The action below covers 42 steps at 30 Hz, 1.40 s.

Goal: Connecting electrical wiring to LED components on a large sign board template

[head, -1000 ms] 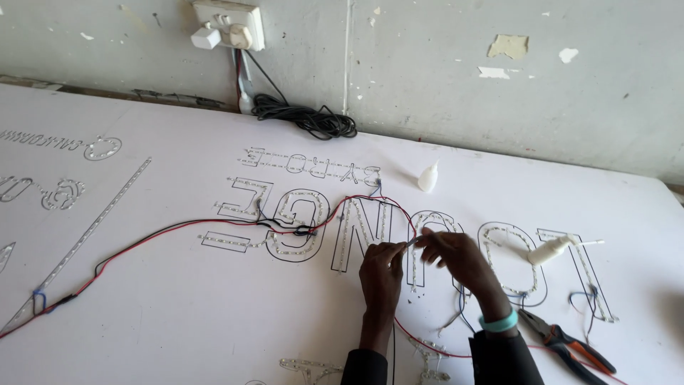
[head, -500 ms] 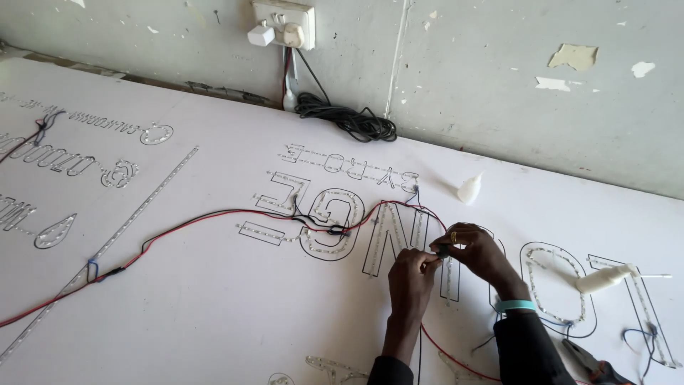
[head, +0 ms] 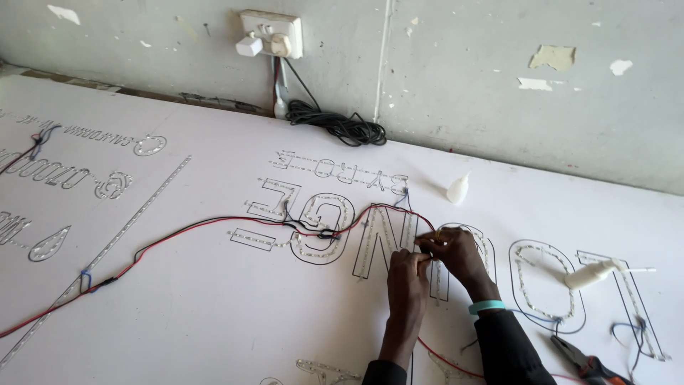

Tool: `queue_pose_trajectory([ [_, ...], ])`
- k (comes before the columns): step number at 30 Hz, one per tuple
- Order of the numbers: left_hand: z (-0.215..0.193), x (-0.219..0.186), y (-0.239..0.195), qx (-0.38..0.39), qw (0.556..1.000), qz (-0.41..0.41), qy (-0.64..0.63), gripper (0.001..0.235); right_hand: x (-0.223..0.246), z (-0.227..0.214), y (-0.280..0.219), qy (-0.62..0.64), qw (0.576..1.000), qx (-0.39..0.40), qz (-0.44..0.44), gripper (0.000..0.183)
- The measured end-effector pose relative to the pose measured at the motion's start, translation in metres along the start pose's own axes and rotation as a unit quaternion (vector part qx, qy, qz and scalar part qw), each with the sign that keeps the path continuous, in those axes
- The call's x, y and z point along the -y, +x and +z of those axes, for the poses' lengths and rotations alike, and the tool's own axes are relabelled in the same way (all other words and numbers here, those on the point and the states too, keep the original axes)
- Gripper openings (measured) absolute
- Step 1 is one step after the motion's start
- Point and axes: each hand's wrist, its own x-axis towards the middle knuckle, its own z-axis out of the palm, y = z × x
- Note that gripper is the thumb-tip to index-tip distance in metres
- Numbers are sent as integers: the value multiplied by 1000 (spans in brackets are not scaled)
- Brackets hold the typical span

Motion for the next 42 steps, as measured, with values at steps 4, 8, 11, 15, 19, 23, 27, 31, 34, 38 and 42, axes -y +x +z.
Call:
queue_pose_trajectory([
  [4,-5,10,1,47,998,-31,-15,20,27,-18,-6,18,1000,24,2,32],
  [8,-29,24,13,138,983,-47,-110,21,29,-39,-8,32,986,120,-113,43],
  [11,-36,29,13,181,947,-148,-220,27,26,-46,-12,36,974,153,-162,69],
  [15,5,73,23,142,927,-188,-293,26,40,-33,-9,-81,977,129,-148,53],
  [19,-16,47,22,115,922,-214,-301,31,45,-35,-11,-97,978,120,-142,32],
  [23,-53,-10,13,127,958,-130,-220,29,44,-38,-12,-92,986,91,-107,19],
  [27,-65,-14,11,152,984,0,-91,26,13,-16,-6,-94,993,29,-71,17],
  [31,-56,-3,11,163,985,48,-1,22,-12,1,-3,10,997,-27,-73,8],
  [34,-34,7,8,107,992,61,34,19,-17,11,-3,47,997,-40,-42,9],
  [38,-45,-26,3,16,999,28,-8,24,-14,24,0,106,993,-53,13,12],
  [42,-23,2,4,-3,996,93,-16,25,-11,26,0,192,979,-34,61,15],
])
